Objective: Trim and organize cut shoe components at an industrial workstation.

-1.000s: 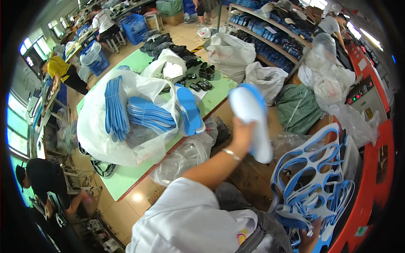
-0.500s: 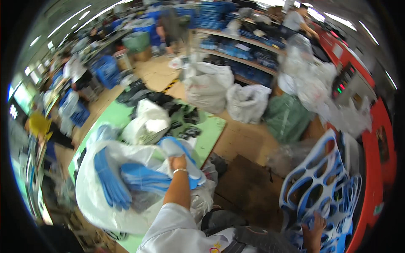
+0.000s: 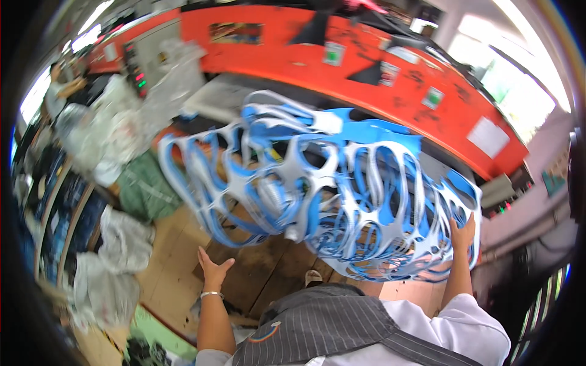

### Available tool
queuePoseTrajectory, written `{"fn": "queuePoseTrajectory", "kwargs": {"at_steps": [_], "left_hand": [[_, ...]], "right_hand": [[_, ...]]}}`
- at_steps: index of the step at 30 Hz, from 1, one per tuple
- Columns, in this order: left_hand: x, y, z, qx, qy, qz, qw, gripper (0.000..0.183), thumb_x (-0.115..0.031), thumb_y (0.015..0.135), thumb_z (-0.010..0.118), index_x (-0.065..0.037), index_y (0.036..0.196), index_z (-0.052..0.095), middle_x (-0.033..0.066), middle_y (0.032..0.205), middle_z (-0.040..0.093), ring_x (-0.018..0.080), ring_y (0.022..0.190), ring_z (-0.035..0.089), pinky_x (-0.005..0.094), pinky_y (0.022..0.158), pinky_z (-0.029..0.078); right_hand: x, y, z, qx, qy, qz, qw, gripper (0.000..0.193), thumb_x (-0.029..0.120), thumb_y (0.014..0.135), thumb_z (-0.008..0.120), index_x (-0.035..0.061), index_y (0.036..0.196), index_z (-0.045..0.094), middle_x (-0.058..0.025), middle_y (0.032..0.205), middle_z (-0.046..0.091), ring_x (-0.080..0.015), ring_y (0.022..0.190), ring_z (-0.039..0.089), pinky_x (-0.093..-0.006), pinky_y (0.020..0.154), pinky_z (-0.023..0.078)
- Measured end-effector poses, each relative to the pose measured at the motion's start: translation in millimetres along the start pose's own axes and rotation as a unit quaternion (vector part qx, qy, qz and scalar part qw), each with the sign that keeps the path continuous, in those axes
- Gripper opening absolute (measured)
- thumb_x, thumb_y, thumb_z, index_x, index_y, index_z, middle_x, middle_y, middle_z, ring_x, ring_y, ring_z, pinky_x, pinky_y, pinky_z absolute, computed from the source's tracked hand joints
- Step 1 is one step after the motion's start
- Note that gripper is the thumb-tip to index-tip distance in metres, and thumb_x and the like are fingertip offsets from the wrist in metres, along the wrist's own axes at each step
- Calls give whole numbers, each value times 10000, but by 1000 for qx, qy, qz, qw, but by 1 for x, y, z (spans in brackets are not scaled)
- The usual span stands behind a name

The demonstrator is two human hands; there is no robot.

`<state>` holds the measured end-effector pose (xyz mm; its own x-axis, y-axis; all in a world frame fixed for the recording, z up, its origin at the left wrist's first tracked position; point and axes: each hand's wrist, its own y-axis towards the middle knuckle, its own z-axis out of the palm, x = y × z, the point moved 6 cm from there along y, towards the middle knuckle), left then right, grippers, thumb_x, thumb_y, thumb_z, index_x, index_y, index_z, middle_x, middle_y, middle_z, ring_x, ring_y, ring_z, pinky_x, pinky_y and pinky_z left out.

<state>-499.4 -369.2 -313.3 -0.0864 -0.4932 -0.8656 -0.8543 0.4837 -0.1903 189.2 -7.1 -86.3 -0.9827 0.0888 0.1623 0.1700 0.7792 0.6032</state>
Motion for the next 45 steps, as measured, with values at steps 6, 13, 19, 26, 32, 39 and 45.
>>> {"fn": "queuePoseTrajectory", "kwargs": {"at_steps": [6,13,19,26,32,39,45], "left_hand": [[-68,49,127,224,-344,-68,909,736,-116,761,699,-86,1376,294,122,1368,386,300,1204,432,462,975,385],[-100,-7,119,450,-412,-192,768,405,-96,896,511,-80,1290,421,153,1307,452,388,1166,462,733,833,395],[-190,86,-101,130,-178,-53,974,245,-137,904,559,40,1064,505,148,935,567,275,865,545,439,807,501],[-497,170,-133,121,-111,315,935,538,-138,935,483,-35,1417,268,83,1311,471,164,1158,489,304,973,401],[-762,-16,-4,141,-119,581,793,329,-132,840,516,-37,1153,555,49,950,575,101,845,519,239,745,432],[-662,-151,113,119,74,864,483,314,104,674,497,-48,931,594,122,947,597,273,908,586,352,828,460],[-472,-28,244,365,355,652,562,243,-258,715,654,-128,919,671,49,982,593,257,1050,510,530,1031,284]], "right_hand": [[-171,-91,61,110,381,560,727,904,569,660,733,124,1349,353,-177,1166,558,-367,1058,530,-569,886,383],[-140,-108,95,16,555,594,583,512,232,764,691,106,1192,439,-118,917,623,-273,755,630,-474,631,532],[-121,-44,-3,270,115,393,871,274,116,759,531,-49,963,608,-137,769,634,-243,624,623,-357,458,471],[186,92,-164,400,344,-349,775,272,-14,750,587,20,1015,635,-70,751,622,-149,637,581,-291,577,441],[477,28,-205,362,392,-661,528,203,133,752,547,-14,892,545,-190,787,620,-348,755,616,-445,692,496],[590,-45,-122,127,450,-605,645,330,224,763,610,40,1032,554,-161,916,621,-338,911,608,-443,762,483],[531,-104,-42,287,316,-603,674,517,309,813,631,55,1234,473,-148,1140,571,-291,1090,546,-418,877,455]]}}
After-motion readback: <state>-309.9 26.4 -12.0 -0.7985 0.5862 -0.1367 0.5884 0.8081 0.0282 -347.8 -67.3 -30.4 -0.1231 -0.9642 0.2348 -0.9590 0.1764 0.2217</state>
